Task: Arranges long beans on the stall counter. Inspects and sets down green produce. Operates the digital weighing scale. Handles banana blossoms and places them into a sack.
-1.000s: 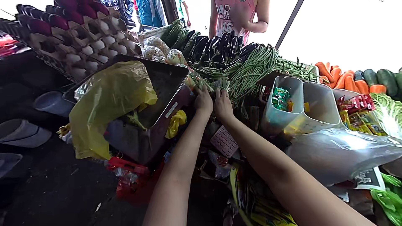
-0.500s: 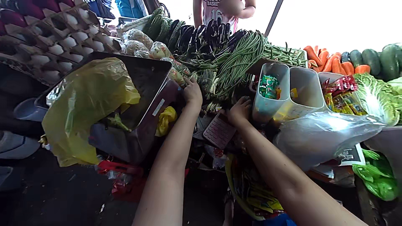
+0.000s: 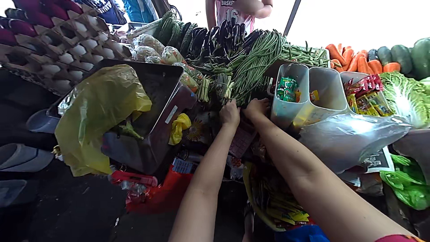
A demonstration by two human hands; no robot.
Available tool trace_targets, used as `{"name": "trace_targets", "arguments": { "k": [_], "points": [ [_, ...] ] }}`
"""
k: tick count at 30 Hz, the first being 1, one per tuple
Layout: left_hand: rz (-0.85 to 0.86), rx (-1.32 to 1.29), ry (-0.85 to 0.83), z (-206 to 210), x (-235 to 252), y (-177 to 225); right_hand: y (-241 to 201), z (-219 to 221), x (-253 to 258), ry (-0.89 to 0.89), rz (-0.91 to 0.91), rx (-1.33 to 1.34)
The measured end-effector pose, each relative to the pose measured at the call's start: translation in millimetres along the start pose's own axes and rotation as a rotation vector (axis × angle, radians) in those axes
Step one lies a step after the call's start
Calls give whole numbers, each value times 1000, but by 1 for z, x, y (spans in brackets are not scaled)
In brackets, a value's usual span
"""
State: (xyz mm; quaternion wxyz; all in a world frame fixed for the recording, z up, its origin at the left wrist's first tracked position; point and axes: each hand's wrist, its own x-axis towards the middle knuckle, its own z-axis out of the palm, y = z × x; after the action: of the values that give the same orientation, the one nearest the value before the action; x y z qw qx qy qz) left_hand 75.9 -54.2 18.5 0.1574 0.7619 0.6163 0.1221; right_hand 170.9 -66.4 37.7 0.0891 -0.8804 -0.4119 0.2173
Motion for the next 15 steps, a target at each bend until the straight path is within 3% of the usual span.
{"name": "trace_targets", "arguments": {
  "k": [5,8,15],
  "points": [
    [-139,54,-41,-5,5,8,3,11,-2,89,-134,-49],
    [-157,-98,2,-7,15,10,7,17,0,137,-208,-91],
    [-286,-567,52,-5,34,20,-4,5,-11,29,-285,-364]
  ]
}}
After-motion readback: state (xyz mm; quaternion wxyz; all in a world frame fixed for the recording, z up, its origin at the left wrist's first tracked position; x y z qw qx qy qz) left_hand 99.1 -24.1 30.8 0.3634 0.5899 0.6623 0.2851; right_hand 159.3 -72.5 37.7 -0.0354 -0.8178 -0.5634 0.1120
